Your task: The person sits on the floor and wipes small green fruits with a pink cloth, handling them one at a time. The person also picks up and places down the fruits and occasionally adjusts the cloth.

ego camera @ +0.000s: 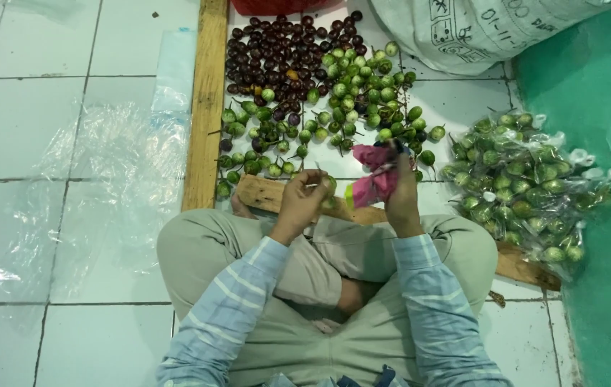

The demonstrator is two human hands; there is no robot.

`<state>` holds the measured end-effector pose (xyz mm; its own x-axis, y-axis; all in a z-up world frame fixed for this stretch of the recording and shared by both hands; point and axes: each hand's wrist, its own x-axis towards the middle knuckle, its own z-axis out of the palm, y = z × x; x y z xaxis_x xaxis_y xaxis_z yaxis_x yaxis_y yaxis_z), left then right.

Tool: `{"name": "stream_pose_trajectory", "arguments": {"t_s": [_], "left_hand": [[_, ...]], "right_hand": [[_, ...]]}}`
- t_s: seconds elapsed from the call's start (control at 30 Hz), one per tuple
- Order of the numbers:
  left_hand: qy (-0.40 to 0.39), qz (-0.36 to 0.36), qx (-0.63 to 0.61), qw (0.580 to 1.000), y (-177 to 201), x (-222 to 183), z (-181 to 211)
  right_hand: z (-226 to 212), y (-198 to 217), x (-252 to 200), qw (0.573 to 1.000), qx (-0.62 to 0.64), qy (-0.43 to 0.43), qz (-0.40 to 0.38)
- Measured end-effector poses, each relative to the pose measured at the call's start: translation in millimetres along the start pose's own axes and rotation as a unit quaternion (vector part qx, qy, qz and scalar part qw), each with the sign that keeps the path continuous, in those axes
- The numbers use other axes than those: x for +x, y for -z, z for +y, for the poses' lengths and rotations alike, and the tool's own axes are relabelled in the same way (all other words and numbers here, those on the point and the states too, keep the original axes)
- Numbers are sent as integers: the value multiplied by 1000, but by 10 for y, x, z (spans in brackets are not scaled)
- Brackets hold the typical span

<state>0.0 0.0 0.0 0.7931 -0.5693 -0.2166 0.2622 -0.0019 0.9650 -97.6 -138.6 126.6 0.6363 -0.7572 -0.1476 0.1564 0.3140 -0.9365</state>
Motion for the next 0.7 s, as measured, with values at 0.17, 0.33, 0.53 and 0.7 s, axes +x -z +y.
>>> {"name": "stream_pose_trajectory", "arguments": {"t_s": [0.17, 0.33, 0.53, 0.7], "left_hand": [[109, 3, -183, 977, -184, -25, 218], [179, -38, -162, 970, 7, 120, -365], [130, -44, -86, 987, 14, 23, 30], [81, 40, 316, 945, 99, -28, 281]], "right_hand": [[603, 137, 19, 953, -241, 102, -151], [1056, 366, 171, 856, -429, 230, -174], [516, 132, 10, 899, -358, 225, -110], [414, 287, 225, 961, -181, 207, 16]]}}
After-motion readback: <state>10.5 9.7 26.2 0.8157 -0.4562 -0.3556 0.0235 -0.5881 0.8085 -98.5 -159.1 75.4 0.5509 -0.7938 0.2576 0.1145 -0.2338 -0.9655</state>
